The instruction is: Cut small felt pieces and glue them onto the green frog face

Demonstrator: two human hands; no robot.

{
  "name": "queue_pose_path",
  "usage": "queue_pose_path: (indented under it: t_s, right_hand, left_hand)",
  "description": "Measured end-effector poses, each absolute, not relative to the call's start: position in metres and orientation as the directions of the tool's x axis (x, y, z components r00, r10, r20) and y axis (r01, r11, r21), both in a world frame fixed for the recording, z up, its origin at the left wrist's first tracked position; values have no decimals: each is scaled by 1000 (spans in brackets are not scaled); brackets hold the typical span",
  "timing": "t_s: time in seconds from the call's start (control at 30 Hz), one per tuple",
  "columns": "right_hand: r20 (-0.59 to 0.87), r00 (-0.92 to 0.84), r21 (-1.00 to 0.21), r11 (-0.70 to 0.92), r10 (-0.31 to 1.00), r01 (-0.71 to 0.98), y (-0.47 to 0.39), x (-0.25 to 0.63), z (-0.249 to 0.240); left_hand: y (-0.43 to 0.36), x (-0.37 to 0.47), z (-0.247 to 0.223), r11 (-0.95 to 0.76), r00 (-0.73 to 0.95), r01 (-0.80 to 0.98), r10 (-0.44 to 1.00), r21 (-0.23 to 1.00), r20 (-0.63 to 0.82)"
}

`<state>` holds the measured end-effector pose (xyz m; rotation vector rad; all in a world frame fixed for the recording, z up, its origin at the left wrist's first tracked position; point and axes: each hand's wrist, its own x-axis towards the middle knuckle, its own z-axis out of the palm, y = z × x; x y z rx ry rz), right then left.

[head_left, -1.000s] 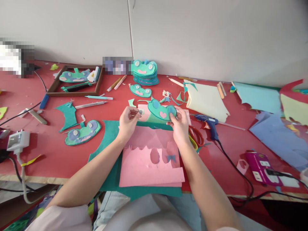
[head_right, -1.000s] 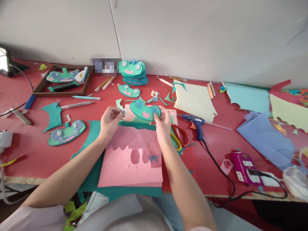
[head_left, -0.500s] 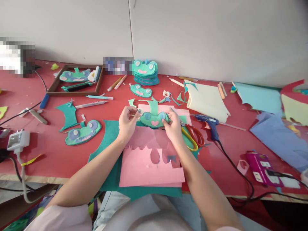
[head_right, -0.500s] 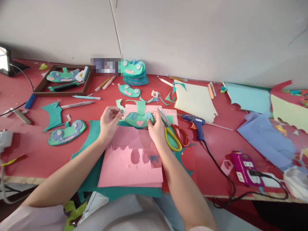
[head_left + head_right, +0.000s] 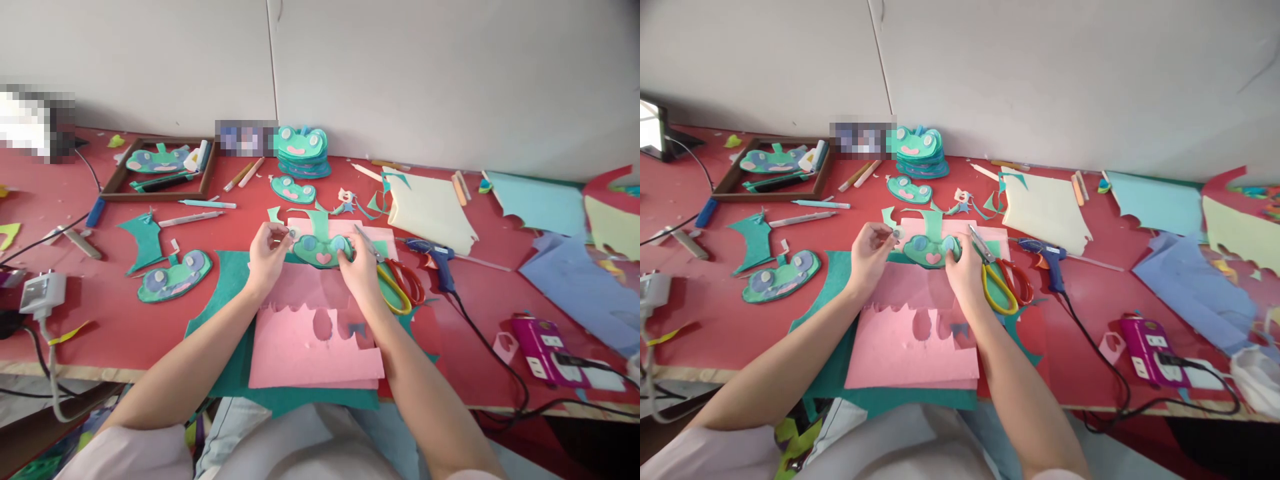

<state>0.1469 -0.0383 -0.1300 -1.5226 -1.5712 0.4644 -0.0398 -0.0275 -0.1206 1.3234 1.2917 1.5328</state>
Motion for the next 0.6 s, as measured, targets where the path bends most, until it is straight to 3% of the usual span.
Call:
queue_pose_path:
  t_s: [0.2,0.3,0.47,0.6]
  right_hand:
    - [422,31,-615,261,906,744,-45,149,-124]
    - [421,25,-532,225,907,817,-46,152,-123]
    - [314,-60,-556,235,947,798,-41,157,-129]
    - [295,-54,-550,216,954,807,-37,157,-135]
  left_hand:
    - [-31,-37,-118,-219,-205,142,948,965,245]
    - [-32,-35,-119,-219,-205,174,946,960,253]
    - [-41,-23,-109,-268,-150,247,939,931,310]
    - [-42,-5,-81,-329,-36,193,939,924,342]
